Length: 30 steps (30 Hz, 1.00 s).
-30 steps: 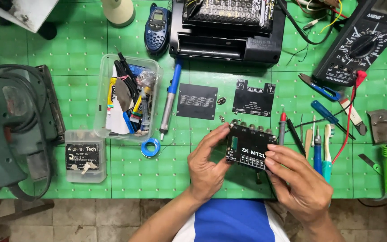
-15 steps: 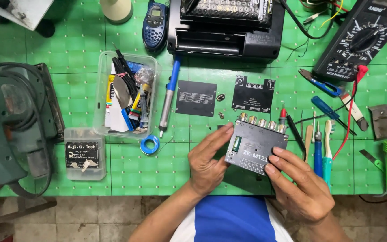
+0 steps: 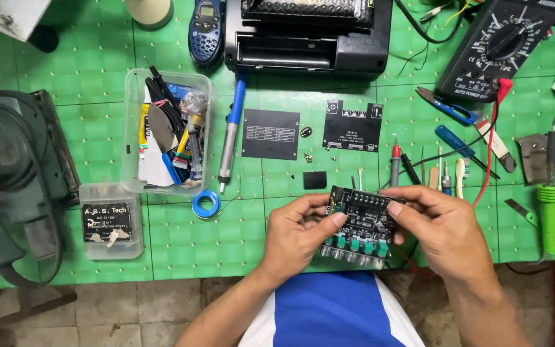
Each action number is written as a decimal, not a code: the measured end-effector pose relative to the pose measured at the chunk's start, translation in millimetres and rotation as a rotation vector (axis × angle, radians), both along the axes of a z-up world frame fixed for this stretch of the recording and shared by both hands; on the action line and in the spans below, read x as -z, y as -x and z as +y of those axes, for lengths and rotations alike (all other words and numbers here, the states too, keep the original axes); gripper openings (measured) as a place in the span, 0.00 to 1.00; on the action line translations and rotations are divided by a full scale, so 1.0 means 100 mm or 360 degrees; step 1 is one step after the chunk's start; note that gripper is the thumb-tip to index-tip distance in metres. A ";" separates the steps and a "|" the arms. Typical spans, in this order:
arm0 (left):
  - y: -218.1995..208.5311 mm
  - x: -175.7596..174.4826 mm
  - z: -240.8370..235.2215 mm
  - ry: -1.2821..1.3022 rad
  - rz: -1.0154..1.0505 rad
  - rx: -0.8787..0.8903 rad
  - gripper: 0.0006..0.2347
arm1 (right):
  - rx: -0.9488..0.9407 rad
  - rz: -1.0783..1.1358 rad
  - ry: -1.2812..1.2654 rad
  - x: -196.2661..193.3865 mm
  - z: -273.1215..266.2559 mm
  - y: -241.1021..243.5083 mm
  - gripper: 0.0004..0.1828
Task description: Testing a circuit board with a digital multimeter and cleaning it with a brush
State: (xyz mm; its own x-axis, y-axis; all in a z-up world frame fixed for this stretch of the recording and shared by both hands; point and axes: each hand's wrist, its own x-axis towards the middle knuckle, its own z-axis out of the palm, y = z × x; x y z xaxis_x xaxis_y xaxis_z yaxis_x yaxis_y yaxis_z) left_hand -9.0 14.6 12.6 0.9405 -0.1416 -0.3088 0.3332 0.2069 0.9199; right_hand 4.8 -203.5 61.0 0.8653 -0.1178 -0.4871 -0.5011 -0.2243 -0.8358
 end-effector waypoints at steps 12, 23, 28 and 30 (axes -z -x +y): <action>-0.02 0.08 -0.02 0.0259 0.0249 -0.0060 0.15 | -0.0019 0.0050 -0.0062 0.07 -0.01 -0.06 0.13; -0.02 0.04 -0.02 0.0284 0.0311 -0.0073 0.15 | -0.0075 0.0094 -0.0032 0.08 -0.03 -0.07 0.15; 0.00 0.07 -0.03 0.0267 0.0284 -0.0084 0.14 | -0.0093 0.0082 -0.0038 0.12 -0.04 -0.06 0.15; 0.00 0.06 -0.03 0.0279 0.0311 -0.0086 0.14 | -0.0087 0.0099 -0.0089 0.16 -0.05 -0.05 0.15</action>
